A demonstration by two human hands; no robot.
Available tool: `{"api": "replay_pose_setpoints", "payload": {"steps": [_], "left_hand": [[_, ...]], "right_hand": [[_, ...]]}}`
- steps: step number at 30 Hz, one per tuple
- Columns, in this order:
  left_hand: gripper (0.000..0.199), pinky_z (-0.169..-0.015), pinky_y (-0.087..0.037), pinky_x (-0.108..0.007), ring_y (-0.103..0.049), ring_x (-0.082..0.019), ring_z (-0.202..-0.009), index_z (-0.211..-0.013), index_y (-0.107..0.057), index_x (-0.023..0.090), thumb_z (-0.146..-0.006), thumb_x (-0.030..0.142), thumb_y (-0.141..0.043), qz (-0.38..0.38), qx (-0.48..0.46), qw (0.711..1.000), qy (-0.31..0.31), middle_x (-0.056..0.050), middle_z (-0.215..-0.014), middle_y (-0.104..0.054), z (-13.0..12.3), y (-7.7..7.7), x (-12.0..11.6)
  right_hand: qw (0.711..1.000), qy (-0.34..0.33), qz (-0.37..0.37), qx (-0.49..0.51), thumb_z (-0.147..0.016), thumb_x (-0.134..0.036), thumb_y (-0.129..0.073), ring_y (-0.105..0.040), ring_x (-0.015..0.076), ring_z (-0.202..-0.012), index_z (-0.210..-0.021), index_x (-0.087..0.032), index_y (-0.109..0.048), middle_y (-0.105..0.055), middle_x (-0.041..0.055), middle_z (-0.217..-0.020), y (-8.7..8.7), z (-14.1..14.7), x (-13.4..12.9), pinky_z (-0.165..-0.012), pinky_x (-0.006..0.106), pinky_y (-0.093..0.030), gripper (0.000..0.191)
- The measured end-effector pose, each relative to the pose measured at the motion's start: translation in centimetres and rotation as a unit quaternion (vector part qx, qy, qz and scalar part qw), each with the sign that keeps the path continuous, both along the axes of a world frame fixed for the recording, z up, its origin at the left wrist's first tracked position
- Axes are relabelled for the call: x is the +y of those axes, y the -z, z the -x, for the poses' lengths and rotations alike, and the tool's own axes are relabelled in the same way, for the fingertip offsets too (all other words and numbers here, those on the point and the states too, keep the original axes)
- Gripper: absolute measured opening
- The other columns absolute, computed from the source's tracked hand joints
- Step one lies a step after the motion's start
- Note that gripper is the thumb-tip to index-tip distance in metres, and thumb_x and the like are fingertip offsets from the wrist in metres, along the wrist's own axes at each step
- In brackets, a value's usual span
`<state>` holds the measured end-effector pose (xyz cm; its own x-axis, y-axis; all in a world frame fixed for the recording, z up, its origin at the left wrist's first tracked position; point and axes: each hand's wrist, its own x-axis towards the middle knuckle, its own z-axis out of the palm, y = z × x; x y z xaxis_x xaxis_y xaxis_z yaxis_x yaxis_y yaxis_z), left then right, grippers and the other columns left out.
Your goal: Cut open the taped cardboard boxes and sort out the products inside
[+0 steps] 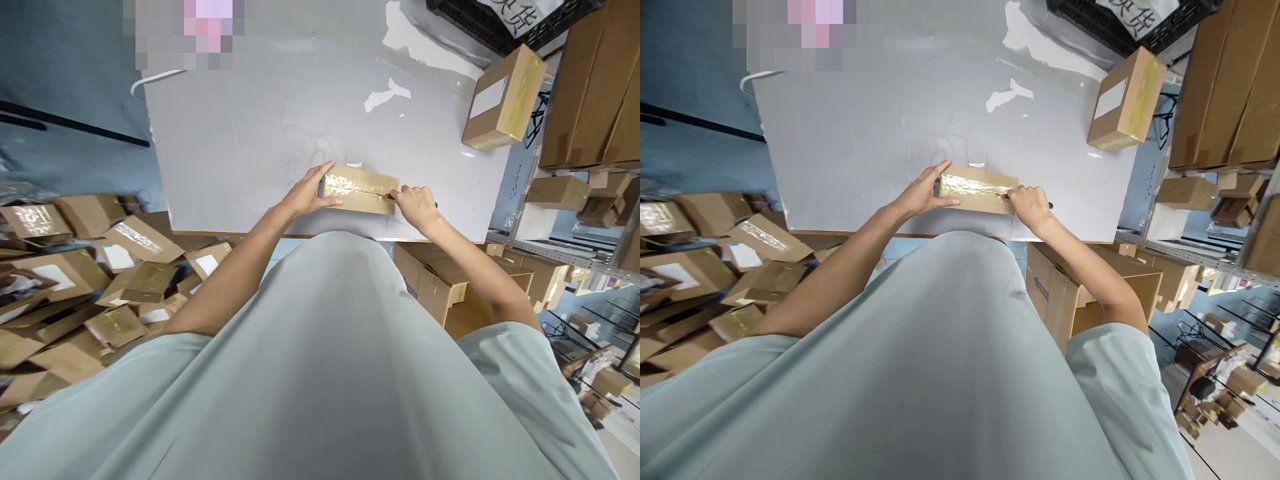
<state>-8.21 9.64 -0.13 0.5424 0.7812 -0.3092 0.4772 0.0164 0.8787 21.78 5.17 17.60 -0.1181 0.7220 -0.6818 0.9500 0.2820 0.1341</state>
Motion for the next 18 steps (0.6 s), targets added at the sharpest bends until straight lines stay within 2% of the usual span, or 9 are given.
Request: {"api": "replay_pose_setpoints", "payload": {"steps": [4,6,8,10,12,15,18], "left_hand": [[0.136,-0.138,-0.039,-0.061,-0.051,-0.044,-0.163,-0.185,-0.032,0.032,-0.077,0.095,-0.085,-0.014,0.036,0.999,-0.008,-0.014,-0.182,-0.045,-0.2,-0.4,-0.2],[0.127,-0.139,-0.038,-0.06,-0.049,-0.043,-0.164,-0.181,-0.039,0.026,-0.083,0.099,-0.075,-0.048,0.054,0.997,-0.029,-0.015,-0.179,-0.048,-1.3,-0.7,-0.5],[0.106,-0.139,-0.039,-0.057,-0.051,-0.04,-0.163,-0.173,-0.047,0.024,-0.097,0.097,-0.057,-0.082,0.08,0.99,-0.087,-0.017,-0.173,-0.054,-3.1,-0.9,-1.1],[0.086,-0.136,-0.043,-0.055,-0.056,-0.037,-0.158,-0.167,-0.052,0.027,-0.108,0.089,-0.042,-0.1,0.117,0.973,-0.171,-0.017,-0.165,-0.06,-5.3,-0.8,-1.8],[0.075,-0.133,-0.046,-0.056,-0.06,-0.036,-0.154,-0.164,-0.051,0.032,-0.111,0.084,-0.037,-0.104,0.15,0.956,-0.231,-0.015,-0.158,-0.063,-7.1,-0.5,-2.4],[0.074,-0.133,-0.046,-0.055,-0.06,-0.037,-0.153,-0.164,-0.051,0.034,-0.11,0.083,-0.039,-0.108,0.17,0.949,-0.244,-0.015,-0.155,-0.064,-8.5,-0.2,-2.9],[0.077,-0.135,-0.043,-0.055,-0.057,-0.037,-0.156,-0.166,-0.049,0.032,-0.109,0.084,-0.039,-0.099,0.173,0.951,-0.235,-0.015,-0.158,-0.062,-8.5,-0.3,-3.0]], "right_hand": [[0.999,-0.003,0.004,0.033,-0.111,-0.001,-0.037,-0.081,0.0349,-0.121,-0.146,-0.013,-0.077,-0.081,0.0272,-0.133,1.0,-1.1,-0.1,-0.092,0.04,-0.051,0.054],[0.998,-0.005,0.0,0.059,-0.112,-0.004,-0.04,-0.08,0.0349,-0.12,-0.14,-0.012,-0.08,-0.082,0.0275,-0.132,1.8,-1.0,0.1,-0.093,0.04,-0.053,0.049],[0.997,-0.005,-0.003,0.081,-0.113,-0.008,-0.044,-0.08,0.0349,-0.118,-0.136,-0.013,-0.082,-0.082,0.0273,-0.132,2.6,-0.9,0.2,-0.094,0.041,-0.054,0.045],[0.995,0.0,-0.004,0.098,-0.114,-0.011,-0.046,-0.081,0.0349,-0.117,-0.132,-0.013,-0.084,-0.083,0.0269,-0.132,3.3,-1.0,0.2,-0.095,0.042,-0.055,0.042],[0.993,0.006,-0.011,0.117,-0.116,-0.018,-0.048,-0.081,0.0354,-0.115,-0.134,-0.014,-0.083,-0.084,0.0264,-0.129,3.9,-1.7,-0.1,-0.094,0.043,-0.057,0.04],[0.99,0.02,-0.017,0.142,-0.117,-0.03,-0.051,-0.081,0.0365,-0.113,-0.139,-0.016,-0.082,-0.085,0.0267,-0.122,4.3,-3.3,-0.7,-0.093,0.044,-0.059,0.04],[0.99,0.04,-0.002,0.136,-0.117,-0.032,-0.054,-0.081,0.0371,-0.114,-0.138,-0.015,-0.082,-0.084,0.0281,-0.122,4.4,-4.9,-1.2,-0.094,0.044,-0.058,0.039]]}}
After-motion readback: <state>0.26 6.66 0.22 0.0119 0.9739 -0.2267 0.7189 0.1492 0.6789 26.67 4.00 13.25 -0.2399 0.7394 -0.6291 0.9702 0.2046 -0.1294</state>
